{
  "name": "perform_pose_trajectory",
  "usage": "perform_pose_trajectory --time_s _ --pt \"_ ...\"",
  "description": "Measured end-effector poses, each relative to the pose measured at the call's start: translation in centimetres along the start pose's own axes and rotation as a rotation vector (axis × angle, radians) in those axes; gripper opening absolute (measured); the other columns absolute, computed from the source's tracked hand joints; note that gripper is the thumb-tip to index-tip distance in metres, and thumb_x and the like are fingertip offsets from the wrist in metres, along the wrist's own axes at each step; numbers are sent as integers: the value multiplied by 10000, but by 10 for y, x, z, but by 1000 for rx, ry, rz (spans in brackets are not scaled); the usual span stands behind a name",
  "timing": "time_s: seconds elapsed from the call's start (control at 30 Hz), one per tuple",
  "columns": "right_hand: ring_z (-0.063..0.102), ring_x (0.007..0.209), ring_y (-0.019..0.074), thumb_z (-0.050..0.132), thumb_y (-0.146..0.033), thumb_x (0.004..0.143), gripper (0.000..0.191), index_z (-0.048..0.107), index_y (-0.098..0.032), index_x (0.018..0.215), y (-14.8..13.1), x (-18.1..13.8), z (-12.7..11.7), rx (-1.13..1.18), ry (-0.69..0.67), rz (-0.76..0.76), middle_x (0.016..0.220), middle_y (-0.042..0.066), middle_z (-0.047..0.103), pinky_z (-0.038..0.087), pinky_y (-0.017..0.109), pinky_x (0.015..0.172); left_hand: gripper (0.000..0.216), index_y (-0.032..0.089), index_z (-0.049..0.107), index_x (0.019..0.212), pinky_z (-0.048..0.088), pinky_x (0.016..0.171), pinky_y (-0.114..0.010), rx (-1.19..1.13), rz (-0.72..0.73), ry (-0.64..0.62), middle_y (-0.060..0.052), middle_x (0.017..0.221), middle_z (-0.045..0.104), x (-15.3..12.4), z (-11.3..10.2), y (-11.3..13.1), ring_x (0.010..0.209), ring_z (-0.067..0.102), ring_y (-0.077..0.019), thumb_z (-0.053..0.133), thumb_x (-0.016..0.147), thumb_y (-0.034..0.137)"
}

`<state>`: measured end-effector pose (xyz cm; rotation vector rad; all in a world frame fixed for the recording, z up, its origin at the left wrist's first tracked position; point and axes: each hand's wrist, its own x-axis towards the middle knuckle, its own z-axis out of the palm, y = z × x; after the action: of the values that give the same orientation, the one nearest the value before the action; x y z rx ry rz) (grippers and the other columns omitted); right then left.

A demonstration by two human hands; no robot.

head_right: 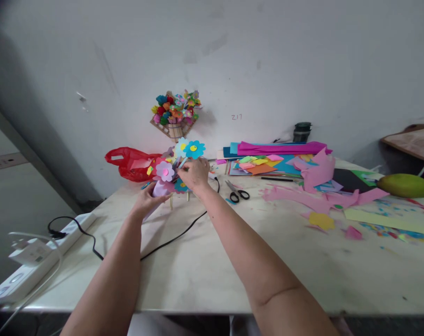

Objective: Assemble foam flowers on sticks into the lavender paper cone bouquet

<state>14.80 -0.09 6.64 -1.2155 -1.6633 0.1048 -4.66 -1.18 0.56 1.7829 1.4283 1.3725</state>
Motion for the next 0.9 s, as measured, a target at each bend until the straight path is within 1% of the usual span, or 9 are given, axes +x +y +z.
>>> perform_pose_trajectory --time_s 0.07,0.13,0.23,0.37,0.5,0.6,0.7,0.77,0.9 --pt "597 921 221 628 -239 703 129 719 -210 616 -2 -1 0 -15 -34 18 823 41 705 385 360 886 623 158 618 1003 475 669 -266 113 43 22 -30 844 644 1 1 0 748 579 -164 796 486 455" --pt "606 893 223 620 -231 692 131 721 -205 613 -3 -3 1 -25 -60 34 781 45 706 396 348 855 597 176 623 998 466 682 -271 201 70 39 -33 861 651 3 2 -3 769 582 -175 785 503 468" --pt "610 866 232 623 -252 684 140 717 -200 594 -3 -6 5 -37 -66 55 735 55 703 403 344 824 599 188 624 1026 455 685 -274 239 75 58 -44 883 658 5 1 -7 783 586 -191 772 523 477" --pt "610 843 232 627 -275 684 156 703 -211 565 -1 -6 8 -26 -15 96 667 54 685 413 330 782 606 190 630 1025 443 703 -271 244 72 80 -44 894 662 7 1 -10 810 591 -202 778 513 478" --pt "613 821 224 630 -315 695 164 706 -218 587 -1 -4 4 19 -22 101 703 46 684 426 321 742 616 179 627 1039 440 721 -263 217 103 78 -42 906 657 7 1 -12 823 587 -193 776 526 485" --pt "611 799 216 617 -278 699 165 692 -210 569 -3 -3 -1 44 -44 108 686 40 672 430 317 729 605 156 629 1019 438 698 -252 188 118 59 -44 872 649 8 2 -14 790 575 -179 773 536 492" --pt "600 769 202 594 -246 703 183 673 -205 544 -4 -3 -3 57 -35 94 642 33 649 432 306 721 590 136 637 977 431 650 -240 159 117 63 -39 806 631 9 2 -17 733 553 -163 773 531 497" --pt "594 792 200 588 -251 707 178 678 -205 560 -4 -4 -3 45 -27 82 665 34 652 432 303 741 583 128 642 955 429 626 -235 136 115 75 -33 766 618 9 2 -19 703 540 -156 773 526 499" --pt "577 929 214 577 -302 737 182 721 -201 684 -6 -6 0 -17 -61 92 810 56 681 406 312 830 571 121 647 937 429 602 -228 110 126 90 -31 756 611 11 2 -22 687 532 -148 773 527 498"
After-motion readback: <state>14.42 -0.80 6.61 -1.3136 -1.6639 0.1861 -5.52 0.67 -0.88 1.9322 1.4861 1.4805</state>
